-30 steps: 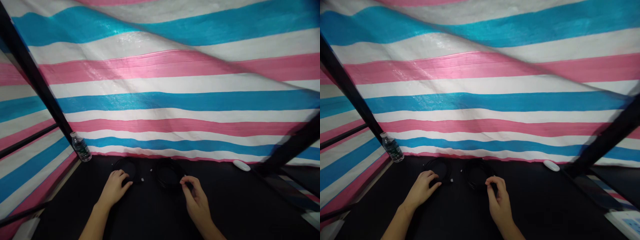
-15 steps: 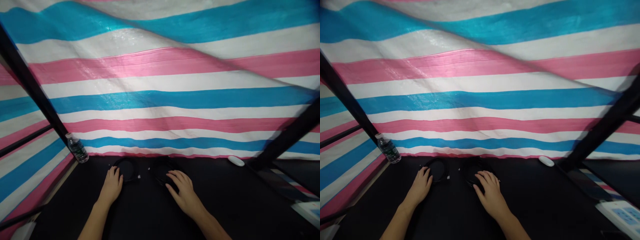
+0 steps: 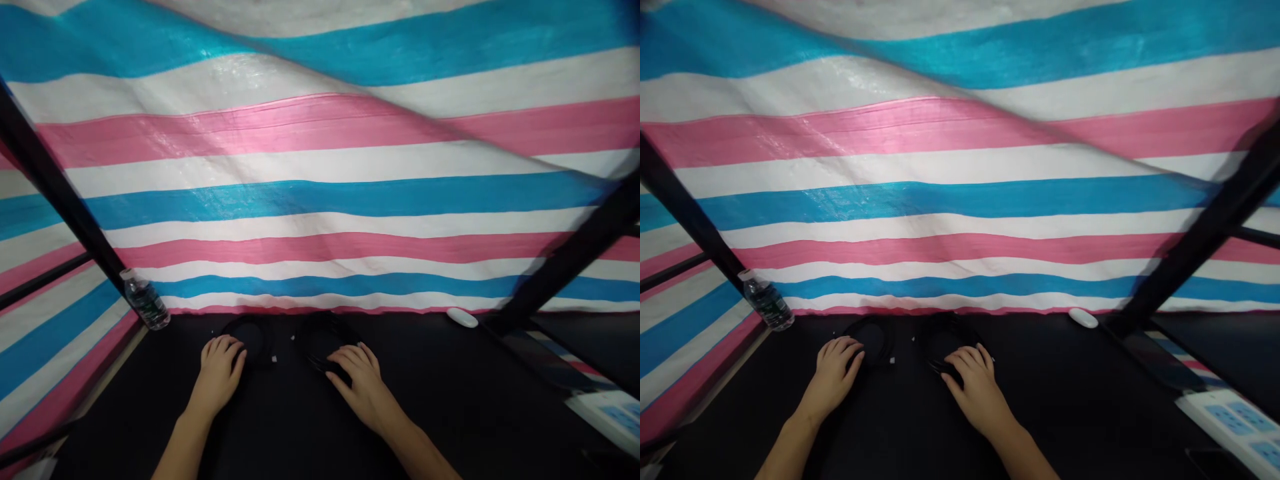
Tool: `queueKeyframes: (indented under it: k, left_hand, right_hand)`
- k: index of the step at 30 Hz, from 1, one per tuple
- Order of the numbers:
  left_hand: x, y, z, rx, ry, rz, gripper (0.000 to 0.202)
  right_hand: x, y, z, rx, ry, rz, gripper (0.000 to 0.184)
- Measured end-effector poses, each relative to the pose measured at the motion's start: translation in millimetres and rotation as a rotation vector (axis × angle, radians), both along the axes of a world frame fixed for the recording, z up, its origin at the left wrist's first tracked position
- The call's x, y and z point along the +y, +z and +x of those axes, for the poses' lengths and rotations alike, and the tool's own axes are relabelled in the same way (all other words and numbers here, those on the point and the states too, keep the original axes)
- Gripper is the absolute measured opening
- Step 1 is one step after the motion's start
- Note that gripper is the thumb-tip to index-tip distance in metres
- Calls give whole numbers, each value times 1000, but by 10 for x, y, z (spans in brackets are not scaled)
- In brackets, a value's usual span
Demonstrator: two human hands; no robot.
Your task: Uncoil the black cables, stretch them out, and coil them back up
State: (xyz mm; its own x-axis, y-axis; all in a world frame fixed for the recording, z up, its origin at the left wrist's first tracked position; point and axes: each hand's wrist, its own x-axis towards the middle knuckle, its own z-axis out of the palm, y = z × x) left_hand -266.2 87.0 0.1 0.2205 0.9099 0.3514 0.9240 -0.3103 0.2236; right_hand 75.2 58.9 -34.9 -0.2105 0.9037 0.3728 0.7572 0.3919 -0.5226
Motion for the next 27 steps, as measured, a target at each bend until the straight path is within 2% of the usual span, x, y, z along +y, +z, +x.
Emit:
queueKeyframes:
  k: [3,5,9,14,17,20,27]
  left_hand:
    - [-63,113,53,-17,-141,-109,27]
    - [-83,135,67,-22,-203,-175,27]
    - [-49,87,32,-50,-202,-224,16]
    - [39,30,-62,-44,-184,-221,14]
    - [50,39,-89,-40,-189,-215,14]
    - [36,65,-86,-29,-190,-220,14]
    - [37,80,-68,-6,-193,-235,16]
  right_hand:
    - [-13,43,6,-8,-3,-5,16]
    - [-18,56,9,-8,-4,-4,15]
    - [-19,49,13,3,-4,-2,15]
    - [6,83,21,83,8,22,16]
    - [39,127,43,281,-8,42,15]
    - [77,148,76,525,-82,69,14]
    - [127,120,170,911,-285,135,28]
